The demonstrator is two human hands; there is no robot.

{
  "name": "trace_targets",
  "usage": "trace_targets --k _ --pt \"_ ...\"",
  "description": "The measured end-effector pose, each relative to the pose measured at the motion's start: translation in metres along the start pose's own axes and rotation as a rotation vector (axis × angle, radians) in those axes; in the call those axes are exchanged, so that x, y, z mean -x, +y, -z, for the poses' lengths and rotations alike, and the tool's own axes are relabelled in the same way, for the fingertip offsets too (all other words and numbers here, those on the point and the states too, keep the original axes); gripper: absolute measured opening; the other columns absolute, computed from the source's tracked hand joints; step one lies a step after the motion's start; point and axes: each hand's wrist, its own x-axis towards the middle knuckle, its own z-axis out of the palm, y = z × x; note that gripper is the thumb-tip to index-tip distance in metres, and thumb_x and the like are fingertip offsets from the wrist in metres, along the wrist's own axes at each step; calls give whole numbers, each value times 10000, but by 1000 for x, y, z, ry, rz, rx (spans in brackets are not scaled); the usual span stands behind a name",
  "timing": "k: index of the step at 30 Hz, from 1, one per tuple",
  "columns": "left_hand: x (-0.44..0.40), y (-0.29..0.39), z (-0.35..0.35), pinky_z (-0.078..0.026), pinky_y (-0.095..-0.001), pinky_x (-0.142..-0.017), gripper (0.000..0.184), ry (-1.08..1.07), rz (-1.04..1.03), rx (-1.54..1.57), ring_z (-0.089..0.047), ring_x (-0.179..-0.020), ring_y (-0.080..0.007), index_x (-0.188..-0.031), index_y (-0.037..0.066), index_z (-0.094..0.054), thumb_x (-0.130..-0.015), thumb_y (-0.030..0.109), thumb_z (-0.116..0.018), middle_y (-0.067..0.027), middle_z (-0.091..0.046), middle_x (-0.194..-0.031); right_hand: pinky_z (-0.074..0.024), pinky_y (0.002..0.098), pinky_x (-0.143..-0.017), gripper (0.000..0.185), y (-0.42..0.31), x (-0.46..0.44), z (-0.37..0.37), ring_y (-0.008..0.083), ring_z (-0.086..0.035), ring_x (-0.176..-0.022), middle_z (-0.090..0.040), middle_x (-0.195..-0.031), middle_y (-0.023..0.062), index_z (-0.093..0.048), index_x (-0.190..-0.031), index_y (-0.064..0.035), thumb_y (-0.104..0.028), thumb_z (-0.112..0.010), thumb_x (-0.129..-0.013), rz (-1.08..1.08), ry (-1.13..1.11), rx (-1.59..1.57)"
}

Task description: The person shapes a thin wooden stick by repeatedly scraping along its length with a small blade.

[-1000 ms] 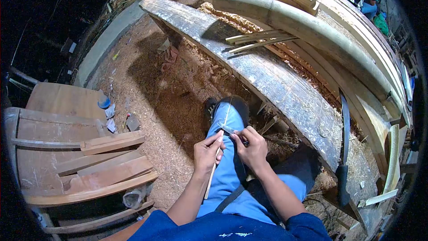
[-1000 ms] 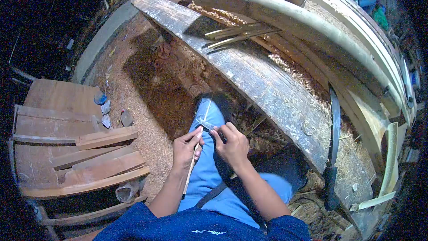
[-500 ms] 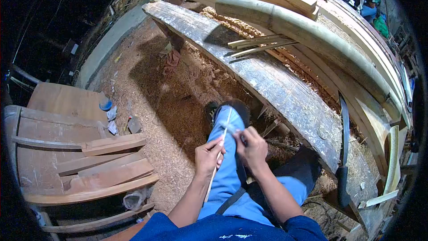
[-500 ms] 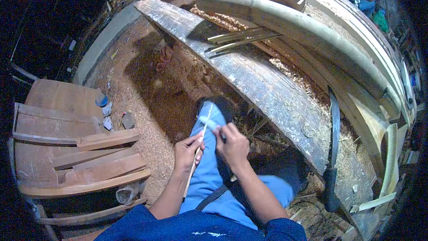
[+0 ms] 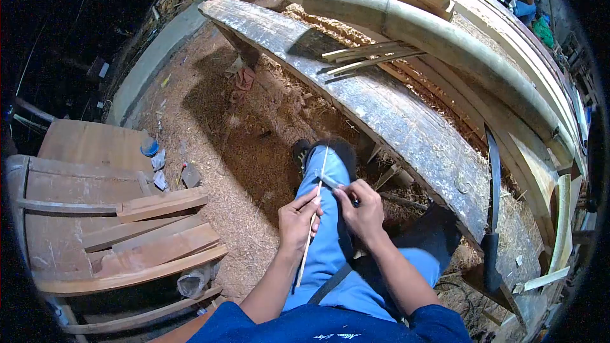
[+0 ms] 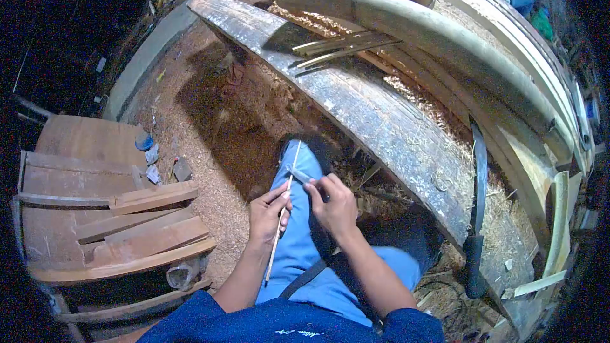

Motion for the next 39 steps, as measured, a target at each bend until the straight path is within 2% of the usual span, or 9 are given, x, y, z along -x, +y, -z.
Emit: trace_targets --k 6,16,21,22,25,27,31,36,39 --pt "6 -5 1 -356 -198 -349 284 -19 10 12 -483 -435 -67 -1195 11 -647 -923 91 -631 -46 -608 -710 -495 391 -625 171 8 -17 -3 338 -637 -717 -608 -784 154 -656 -831 -2 -166 -703 -849 21 32 -47" --pt "0 -6 3 -347 -195 -353 289 -74 -31 -13 -461 -441 -53 -1218 30 -643 -941 107 -612 -28 -579 -695 -479 427 -563 174 -3 7 4 336 -635 -673 -609 -787 96 -661 -817 -78 -240 -721 -836 0 -38 78" --pt "10 -1 -4 -345 -191 -354 277 -66 22 -103 -458 -439 -47 -1203 31 -654 -936 91 -611 -29 -584 -694 -491 421 -607 159 6 -8 2 359 -637 -692 -616 -795 133 -645 -820 -29 -173 -707 -848 44 91 89" --pt "12 -2 -4 -345 -191 -354 277 -68 22 -104 -458 -439 -47 -1203 31 -654 -936 91 -611 -29 -584 -694 -494 414 -623 140 12 -15 2 363 -636 -689 -625 -807 154 -646 -830 -8 -138 -692 -858 -43 47 -33" --pt "15 -3 -4 -349 -191 -353 282 -50 9 -69 -460 -435 -47 -1201 29 -656 -928 92 -621 -32 -586 -685 -496 406 -628 132 13 -18 5 354 -643 -693 -635 -815 152 -656 -838 -8 -134 -689 -861 -19 6 -18" --pt "9 -3 -4 -340 -193 -348 288 -42 -11 -55 -453 -428 -53 -1205 16 -647 -928 90 -618 -39 -592 -685 -499 404 -618 129 10 -12 6 343 -647 -698 -629 -806 137 -667 -830 -24 -146 -706 -847 86 13 -46" --pt "3 -7 -3 -332 -195 -344 291 -25 -47 -48 -446 -424 -57 -1203 -1 -641 -925 79 -616 -46 -595 -684 -491 411 -572 149 -2 7 3 323 -635 -667 -610 -789 105 -681 -823 -67 -207 -735 -826 89 0 19" --pt "9 -11 -5 -338 -198 -351 267 -66 -41 -92 -460 -429 -54 -1181 14 -663 -930 93 -620 -34 -586 -675 -495 395 -616 130 13 -16 3 351 -641 -717 -643 -803 165 -653 -827 -6 -124 -705 -840 -76 21 -116" --pt "5 -9 -8 -335 -199 -351 262 -48 -66 -86 -454 -425 -52 -1177 11 -664 -932 90 -615 -33 -586 -669 -493 408 -605 154 11 -10 7 351 -643 -721 -620 -795 148 -651 -811 -7 -144 -718 -835 100 10 6"
